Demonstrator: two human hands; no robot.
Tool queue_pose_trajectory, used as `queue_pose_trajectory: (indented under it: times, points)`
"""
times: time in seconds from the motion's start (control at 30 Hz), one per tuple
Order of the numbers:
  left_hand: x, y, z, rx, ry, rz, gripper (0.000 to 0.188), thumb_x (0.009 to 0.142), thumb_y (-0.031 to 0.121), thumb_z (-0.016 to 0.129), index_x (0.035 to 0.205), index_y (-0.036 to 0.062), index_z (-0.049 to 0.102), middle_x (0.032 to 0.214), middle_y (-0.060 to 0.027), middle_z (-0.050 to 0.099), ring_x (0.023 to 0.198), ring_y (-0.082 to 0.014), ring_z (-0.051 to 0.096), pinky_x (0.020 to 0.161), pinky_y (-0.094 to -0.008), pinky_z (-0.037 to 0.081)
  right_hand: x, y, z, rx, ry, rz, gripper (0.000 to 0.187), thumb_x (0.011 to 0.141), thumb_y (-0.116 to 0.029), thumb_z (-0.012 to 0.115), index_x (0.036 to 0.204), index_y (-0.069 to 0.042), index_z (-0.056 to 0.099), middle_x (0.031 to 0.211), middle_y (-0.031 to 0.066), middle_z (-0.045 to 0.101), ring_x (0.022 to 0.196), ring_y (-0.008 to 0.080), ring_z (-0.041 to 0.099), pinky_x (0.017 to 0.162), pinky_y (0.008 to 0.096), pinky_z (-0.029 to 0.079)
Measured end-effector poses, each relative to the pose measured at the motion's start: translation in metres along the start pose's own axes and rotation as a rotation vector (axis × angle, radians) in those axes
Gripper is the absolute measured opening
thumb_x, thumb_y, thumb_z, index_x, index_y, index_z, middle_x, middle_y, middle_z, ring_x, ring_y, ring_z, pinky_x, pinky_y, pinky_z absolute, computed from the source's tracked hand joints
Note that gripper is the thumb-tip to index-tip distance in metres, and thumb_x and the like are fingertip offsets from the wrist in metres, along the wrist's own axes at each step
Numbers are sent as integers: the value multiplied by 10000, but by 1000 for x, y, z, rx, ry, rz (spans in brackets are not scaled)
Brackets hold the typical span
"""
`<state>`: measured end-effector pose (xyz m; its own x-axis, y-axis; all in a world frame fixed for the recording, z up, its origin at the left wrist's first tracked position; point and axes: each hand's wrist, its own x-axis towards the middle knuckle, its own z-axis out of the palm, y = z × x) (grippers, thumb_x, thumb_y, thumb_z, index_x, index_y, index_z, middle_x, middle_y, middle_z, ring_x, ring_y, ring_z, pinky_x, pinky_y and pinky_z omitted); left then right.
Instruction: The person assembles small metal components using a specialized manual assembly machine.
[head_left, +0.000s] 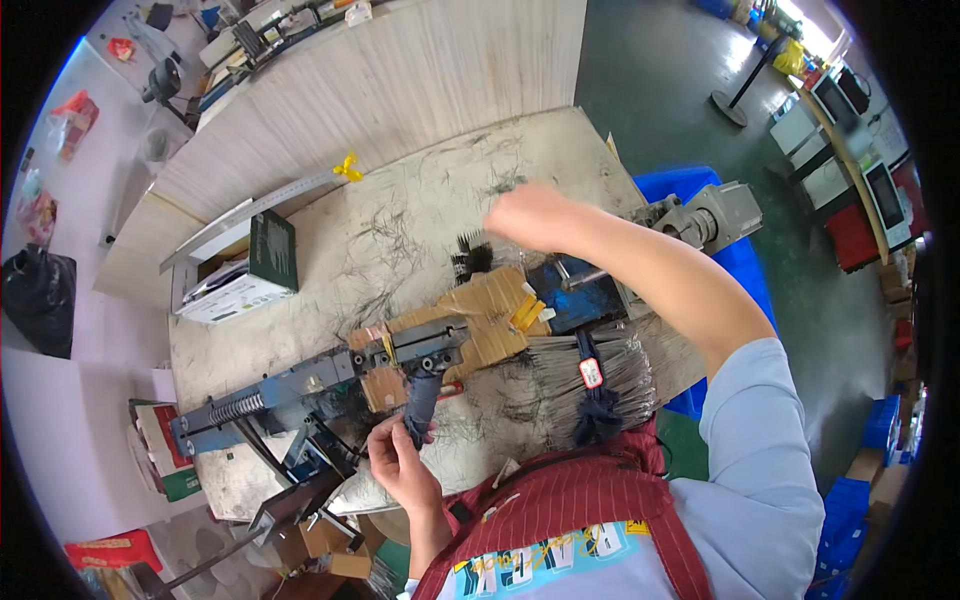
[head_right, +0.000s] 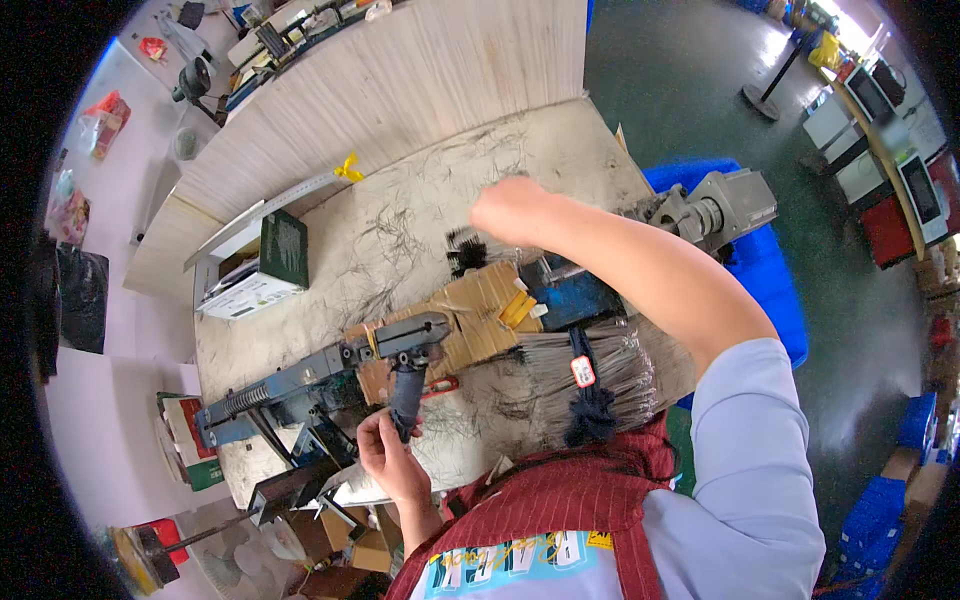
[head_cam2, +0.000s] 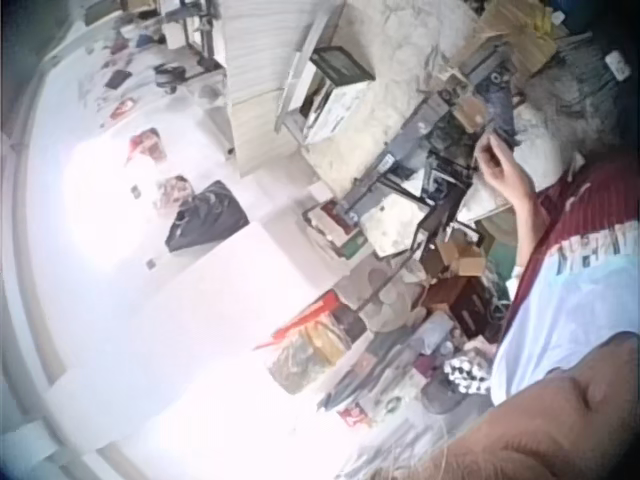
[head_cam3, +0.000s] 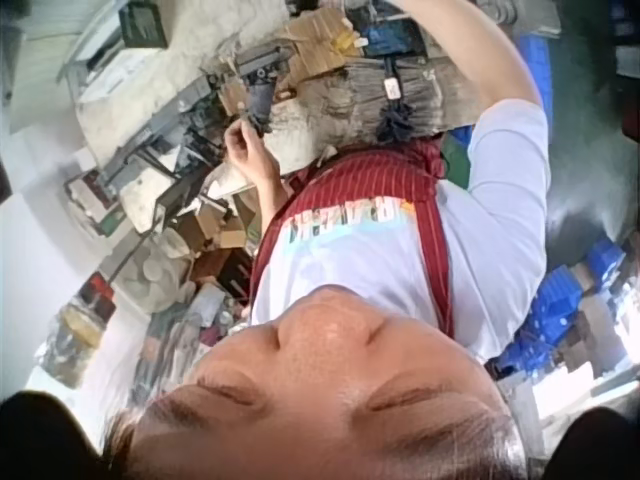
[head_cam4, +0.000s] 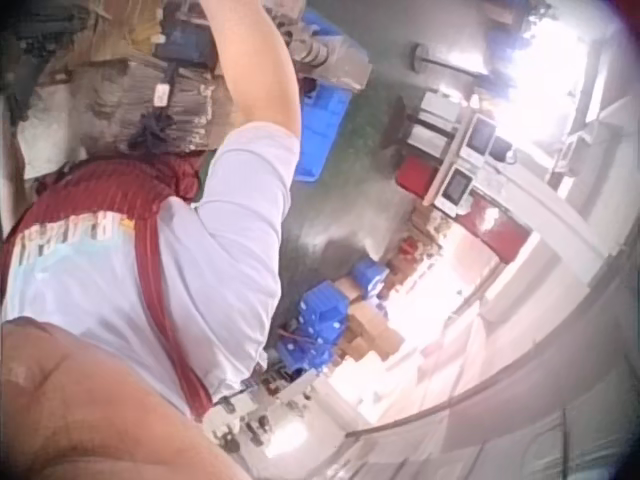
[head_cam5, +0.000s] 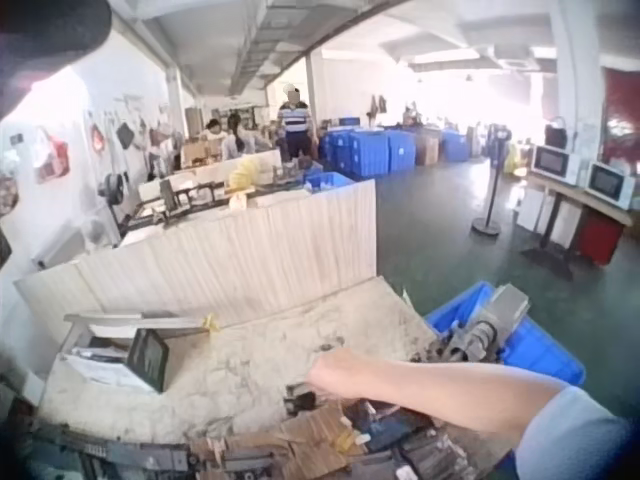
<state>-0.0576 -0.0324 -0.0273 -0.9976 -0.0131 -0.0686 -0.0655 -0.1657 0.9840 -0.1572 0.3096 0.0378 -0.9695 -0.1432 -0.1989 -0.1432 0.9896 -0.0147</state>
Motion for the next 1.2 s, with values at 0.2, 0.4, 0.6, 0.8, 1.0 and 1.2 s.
queue_pose_trajectory:
  times: [0.2,0.4,0.6,0.8,1.0,1.2]
  points:
    - [-3,-7,2,18,-98,-110,119,992,98,497,999,-16,532,877,-107,611,689,-196,636,585,-281,490,57,21,74,153,-439,2,306,739,-255,750,928,-28,671,908,199,676,878,388,648,757,477,520]
    - [-3,-16,-6,-8,-150,-183,117,1000,96,483,1040,-10,509,922,-122,618,727,-229,664,591,-305,508,79,-3,83,300,-351,104,245,771,-272,704,798,-29,699,767,153,693,757,311,682,690,424,535]
    - [-5,-14,-7,-13,-191,-232,148,999,86,474,1090,-28,497,988,-129,609,781,-235,680,647,-294,530,78,-24,74,406,-401,18,298,767,-319,704,763,-20,710,714,139,692,695,278,687,655,406,540]
    - [3,-21,-5,23,-246,-289,164,1010,108,453,1108,-17,491,961,-140,619,789,-226,672,645,-299,516,25,-15,2,242,-101,167,232,846,-254,632,887,-34,696,862,159,691,869,362,668,734,476,526]
    - [-2,-13,4,-16,-287,-275,311,1011,162,462,1256,-30,451,1100,-143,602,842,-193,627,685,-289,487,-129,-31,-45,628,211,14,201,914,-215,585,858,-22,576,784,169,603,804,373,603,679,463,454]
    - [-9,-27,11,120,-362,-340,379,942,44,548,1288,-40,418,1200,-138,581,881,-188,627,714,-289,512,-223,-40,35,342,-3,388,177,884,-219,593,870,-44,572,817,141,593,738,365,610,636,458,471]
